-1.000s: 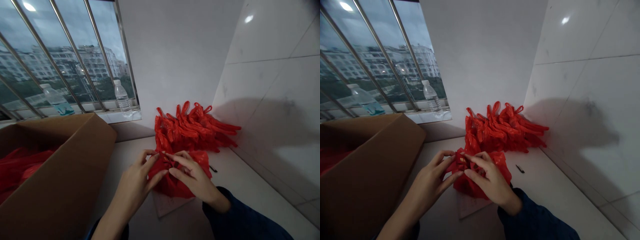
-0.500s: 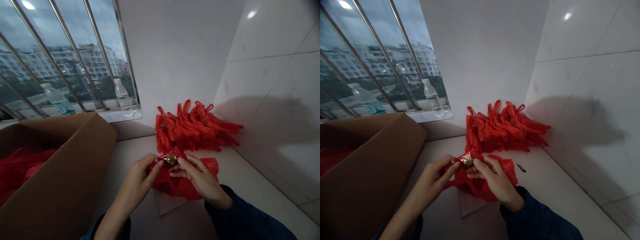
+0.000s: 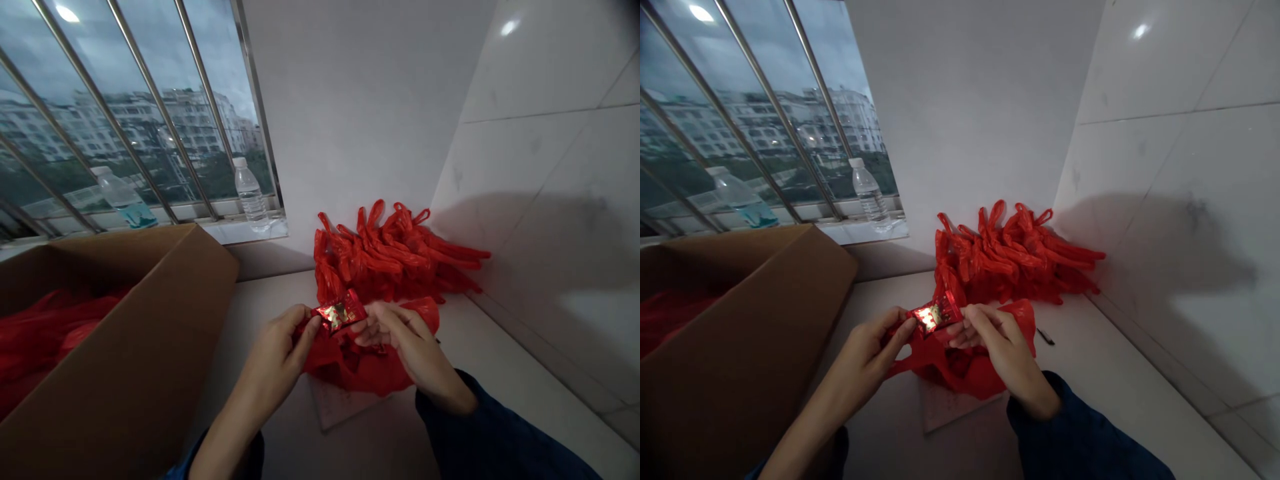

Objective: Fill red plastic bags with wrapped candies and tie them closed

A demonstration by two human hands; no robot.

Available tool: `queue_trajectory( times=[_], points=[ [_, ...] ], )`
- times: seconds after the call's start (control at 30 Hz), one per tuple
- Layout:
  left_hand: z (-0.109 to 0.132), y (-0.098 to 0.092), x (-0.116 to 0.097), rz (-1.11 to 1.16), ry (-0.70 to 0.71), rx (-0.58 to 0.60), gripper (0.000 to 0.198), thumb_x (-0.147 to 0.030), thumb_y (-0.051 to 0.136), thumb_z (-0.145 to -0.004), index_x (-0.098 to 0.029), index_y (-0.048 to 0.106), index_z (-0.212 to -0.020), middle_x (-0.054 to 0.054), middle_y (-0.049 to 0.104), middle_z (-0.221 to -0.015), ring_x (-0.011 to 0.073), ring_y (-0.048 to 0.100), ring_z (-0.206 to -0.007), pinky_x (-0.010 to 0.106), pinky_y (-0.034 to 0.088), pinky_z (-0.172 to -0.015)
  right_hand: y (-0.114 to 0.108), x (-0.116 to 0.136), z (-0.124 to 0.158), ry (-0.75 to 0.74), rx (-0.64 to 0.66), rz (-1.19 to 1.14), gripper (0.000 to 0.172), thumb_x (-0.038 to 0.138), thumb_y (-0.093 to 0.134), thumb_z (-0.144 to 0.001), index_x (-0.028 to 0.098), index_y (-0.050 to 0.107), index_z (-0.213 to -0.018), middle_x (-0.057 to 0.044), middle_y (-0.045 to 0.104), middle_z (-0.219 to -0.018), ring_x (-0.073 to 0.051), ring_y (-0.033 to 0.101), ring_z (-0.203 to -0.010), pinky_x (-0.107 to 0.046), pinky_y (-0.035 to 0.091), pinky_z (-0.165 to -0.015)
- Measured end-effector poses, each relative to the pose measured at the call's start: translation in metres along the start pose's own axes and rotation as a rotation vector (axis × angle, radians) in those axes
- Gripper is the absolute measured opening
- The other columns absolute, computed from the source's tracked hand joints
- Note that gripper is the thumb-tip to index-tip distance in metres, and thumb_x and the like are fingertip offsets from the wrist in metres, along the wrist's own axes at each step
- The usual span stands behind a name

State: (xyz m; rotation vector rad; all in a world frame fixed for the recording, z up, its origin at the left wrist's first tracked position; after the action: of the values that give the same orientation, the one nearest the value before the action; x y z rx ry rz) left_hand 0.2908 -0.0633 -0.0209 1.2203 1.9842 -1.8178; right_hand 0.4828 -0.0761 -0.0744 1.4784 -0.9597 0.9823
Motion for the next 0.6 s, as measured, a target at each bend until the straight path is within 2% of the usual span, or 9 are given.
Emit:
queue_trajectory(
  times=[0.17, 0.27, 0.37, 0.43, 0.5, 0.6],
  points=[
    [0.001, 0.002, -0.004, -0.021, -0.004, 0.014, 0.035, -0.042, 0.041, -0.101, -0.019, 0.055, -0.08, -0.001, 0.058, -0.07, 0.0142, 0.05, -0.064, 0.026, 0.032, -0.06, 0.009, 0.006, 0.003, -0.026, 0.041, 0.087, 0.023, 0.042, 0.067, -0.089, 0.022, 0.067, -0.1, -0.002, 0.074, -0.091, -0.014, 0.071, -0.081, -0.029, 0.059, -0.08],
    [0.004, 0.013, -0.01, -0.049, 0.036, 0.183, 0.035, -0.04, 0.043, -0.101, -0.018, 0.058, -0.079, 0.0, 0.061, -0.072, 0.0144, 0.051, -0.064, 0.025, 0.033, -0.059, 0.012, 0.011, 0.003, -0.062, 0.046, 0.153, 0.019, 0.04, 0.065, -0.09, 0.023, 0.066, -0.101, -0.001, 0.072, -0.097, -0.014, 0.069, -0.088, -0.028, 0.058, -0.081],
    [0.007, 0.021, -0.017, -0.043, 0.056, 0.332, 0.038, -0.045, 0.046, -0.099, -0.018, 0.063, -0.079, 0.001, 0.064, -0.075, 0.015, 0.053, -0.065, 0.024, 0.036, -0.059, 0.01, 0.018, 0.004, -0.139, -0.004, 0.304, 0.022, 0.038, 0.06, -0.094, 0.026, 0.067, -0.111, -0.001, 0.071, -0.104, -0.014, 0.067, -0.093, -0.027, 0.056, -0.083],
    [0.006, 0.018, -0.019, 0.013, 0.034, 0.305, 0.035, -0.049, 0.049, -0.097, -0.02, 0.066, -0.089, 0.002, 0.068, -0.084, 0.0164, 0.058, -0.072, 0.025, 0.04, -0.064, 0.011, 0.021, 0.006, -0.196, 0.003, 0.391, 0.026, 0.035, 0.058, -0.095, 0.029, 0.066, -0.119, -0.001, 0.069, -0.116, -0.015, 0.064, -0.104, -0.029, 0.052, -0.092],
    [0.004, 0.013, -0.02, 0.109, 0.007, 0.222, 0.032, -0.049, 0.051, -0.097, -0.022, 0.066, -0.104, 0.002, 0.071, -0.095, 0.0173, 0.062, -0.081, 0.025, 0.043, -0.072, 0.013, 0.019, 0.008, -0.205, 0.054, 0.386, 0.034, 0.031, 0.06, -0.095, 0.031, 0.059, -0.129, -0.001, 0.068, -0.119, -0.016, 0.064, -0.106, -0.03, 0.051, -0.094],
    [0.003, 0.009, -0.018, 0.251, -0.01, 0.126, 0.028, -0.044, 0.055, -0.096, -0.02, 0.065, -0.105, 0.002, 0.072, -0.093, 0.0163, 0.063, -0.08, 0.025, 0.045, -0.073, 0.019, 0.013, 0.011, -0.167, 0.129, 0.334, 0.045, 0.027, 0.065, -0.091, 0.03, 0.047, -0.133, 0.001, 0.07, -0.101, -0.015, 0.067, -0.087, -0.029, 0.055, -0.078]
  ],
)
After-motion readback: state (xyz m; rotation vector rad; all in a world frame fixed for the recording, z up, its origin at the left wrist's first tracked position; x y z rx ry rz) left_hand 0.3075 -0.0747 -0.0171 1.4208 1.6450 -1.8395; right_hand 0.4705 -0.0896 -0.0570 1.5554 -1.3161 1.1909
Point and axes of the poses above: each hand's wrist, its own z-axis away from the middle knuckle, its own y-axis out of the palm, x = y × z, the point moved 5 cm from there along -z, towards the middle knuckle
